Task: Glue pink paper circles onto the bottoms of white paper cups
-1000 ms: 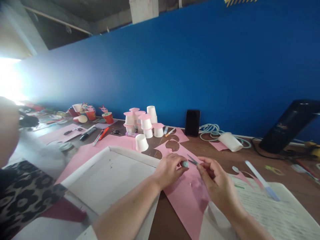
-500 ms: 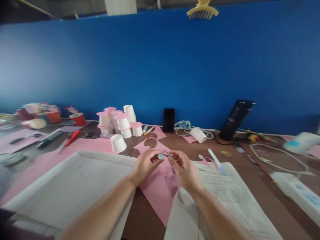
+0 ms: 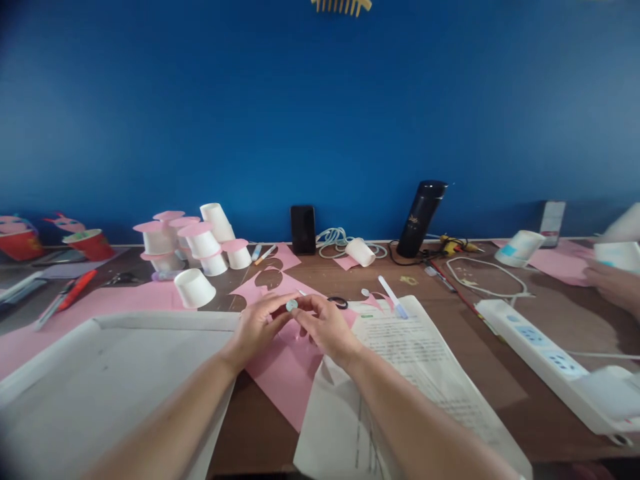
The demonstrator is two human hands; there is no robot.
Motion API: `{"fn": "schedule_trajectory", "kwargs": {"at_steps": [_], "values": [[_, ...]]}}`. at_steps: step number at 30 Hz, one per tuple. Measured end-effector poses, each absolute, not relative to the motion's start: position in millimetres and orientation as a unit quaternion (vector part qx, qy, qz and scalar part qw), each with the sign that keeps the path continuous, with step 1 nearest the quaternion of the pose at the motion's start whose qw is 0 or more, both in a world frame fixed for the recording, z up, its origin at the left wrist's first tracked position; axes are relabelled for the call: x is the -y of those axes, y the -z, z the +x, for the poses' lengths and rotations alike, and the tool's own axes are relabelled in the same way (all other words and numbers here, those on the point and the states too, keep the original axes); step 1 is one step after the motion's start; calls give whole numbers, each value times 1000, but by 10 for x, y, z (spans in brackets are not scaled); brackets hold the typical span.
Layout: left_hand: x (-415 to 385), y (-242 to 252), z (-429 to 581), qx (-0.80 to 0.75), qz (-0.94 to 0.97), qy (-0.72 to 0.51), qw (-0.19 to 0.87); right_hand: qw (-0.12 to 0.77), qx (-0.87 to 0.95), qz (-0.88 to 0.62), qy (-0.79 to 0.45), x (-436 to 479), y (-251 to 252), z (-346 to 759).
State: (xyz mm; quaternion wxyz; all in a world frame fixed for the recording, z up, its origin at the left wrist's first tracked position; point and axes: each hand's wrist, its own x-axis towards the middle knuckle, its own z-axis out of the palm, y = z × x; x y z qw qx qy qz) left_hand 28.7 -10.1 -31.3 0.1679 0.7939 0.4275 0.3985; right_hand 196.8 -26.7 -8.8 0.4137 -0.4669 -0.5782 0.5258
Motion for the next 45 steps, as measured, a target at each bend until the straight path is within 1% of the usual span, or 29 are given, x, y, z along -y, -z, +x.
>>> {"fn": "schedule_trajectory", "kwargs": {"at_steps": [6, 15, 19, 27, 37, 45], "values": [[115, 327, 296, -408, 820, -384, 121, 422, 536, -447, -578, 210, 193, 1958], [105, 401, 306, -393, 829, -398, 7, 439, 419, -425, -671, 200, 181, 1933], [149, 363, 335, -403, 823, -401, -3, 442, 375, -412, -703, 200, 193, 1921], [188, 350, 367, -423, 813, -399, -32, 449, 349, -401, -718, 203, 218, 1905], [206, 345, 396, -399, 813, -421, -58, 453, 318, -379, -741, 218, 233, 1888], [189, 370, 376, -391, 812, -431, -46, 452, 371, -369, -723, 213, 269, 1923]]}}
